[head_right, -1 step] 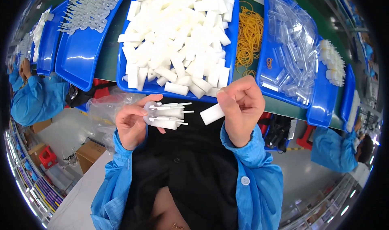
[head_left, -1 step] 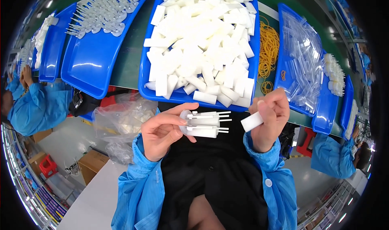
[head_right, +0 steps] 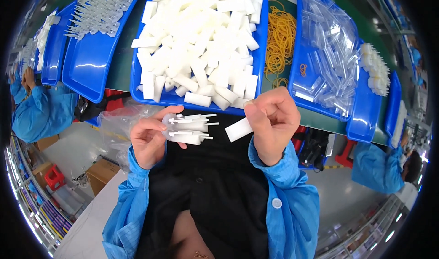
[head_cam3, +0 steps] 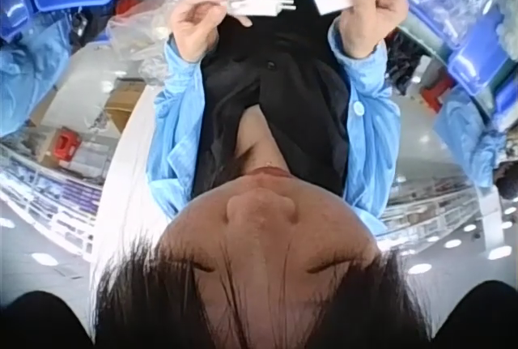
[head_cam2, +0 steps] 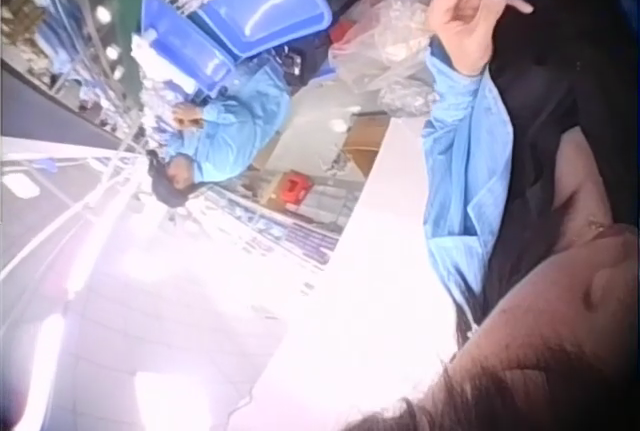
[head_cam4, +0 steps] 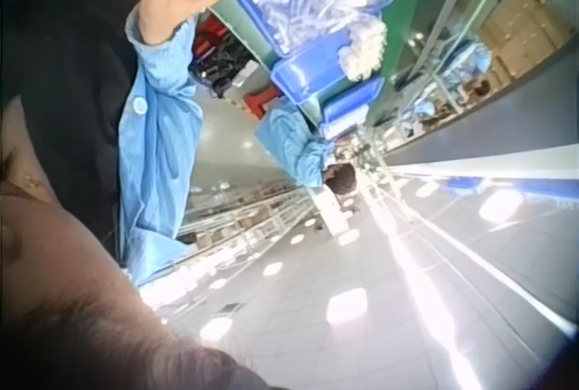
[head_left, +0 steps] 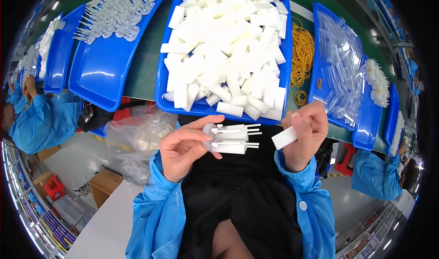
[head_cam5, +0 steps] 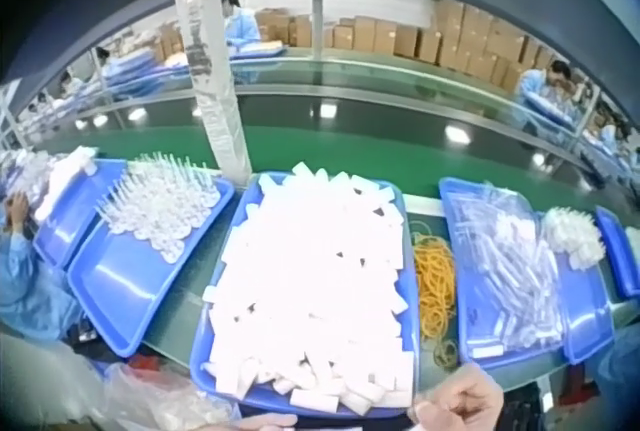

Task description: The person pours foam pieces into a tray, attaches the foam pieces onto the prongs of a plastic base, slides clear plastic sleeves over them, and fastens the assembly with a rubber band before placing it into a tray.

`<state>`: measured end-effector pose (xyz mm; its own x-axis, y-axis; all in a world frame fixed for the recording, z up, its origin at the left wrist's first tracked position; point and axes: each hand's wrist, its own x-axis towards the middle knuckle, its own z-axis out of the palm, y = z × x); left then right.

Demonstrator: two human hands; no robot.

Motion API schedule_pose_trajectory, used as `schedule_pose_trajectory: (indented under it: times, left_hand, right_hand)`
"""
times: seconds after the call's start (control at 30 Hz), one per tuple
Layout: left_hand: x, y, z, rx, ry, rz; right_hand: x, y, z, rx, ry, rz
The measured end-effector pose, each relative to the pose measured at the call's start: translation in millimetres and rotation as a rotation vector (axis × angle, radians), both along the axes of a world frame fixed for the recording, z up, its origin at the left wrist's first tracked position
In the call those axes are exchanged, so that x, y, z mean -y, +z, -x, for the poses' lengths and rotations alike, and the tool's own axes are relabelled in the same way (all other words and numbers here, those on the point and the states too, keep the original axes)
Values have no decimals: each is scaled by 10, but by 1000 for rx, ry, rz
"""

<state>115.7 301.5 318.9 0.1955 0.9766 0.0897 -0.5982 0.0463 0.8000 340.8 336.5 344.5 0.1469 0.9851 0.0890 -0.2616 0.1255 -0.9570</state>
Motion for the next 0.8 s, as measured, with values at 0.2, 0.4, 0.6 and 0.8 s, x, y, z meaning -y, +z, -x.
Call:
schedule_pose_trajectory:
  times: [0.2, 0.4, 0.6, 0.8]
  left_hand:
    - [2, 163, -139, -137, 52, 76]
    - [-20, 185, -160, -337, 67, -48]
    - [-1, 192, -175, -425, 167, -67]
    - [-34, 276, -181, -596, 172, -188]
  right_hand:
    - [-37, 1, 51, 35, -163, -34]
    - [-93, -12, 170, 61, -247, -32]
    - [-126, 19, 156, 99, -149, 48]
    - [-50, -7, 248, 244, -241, -23]
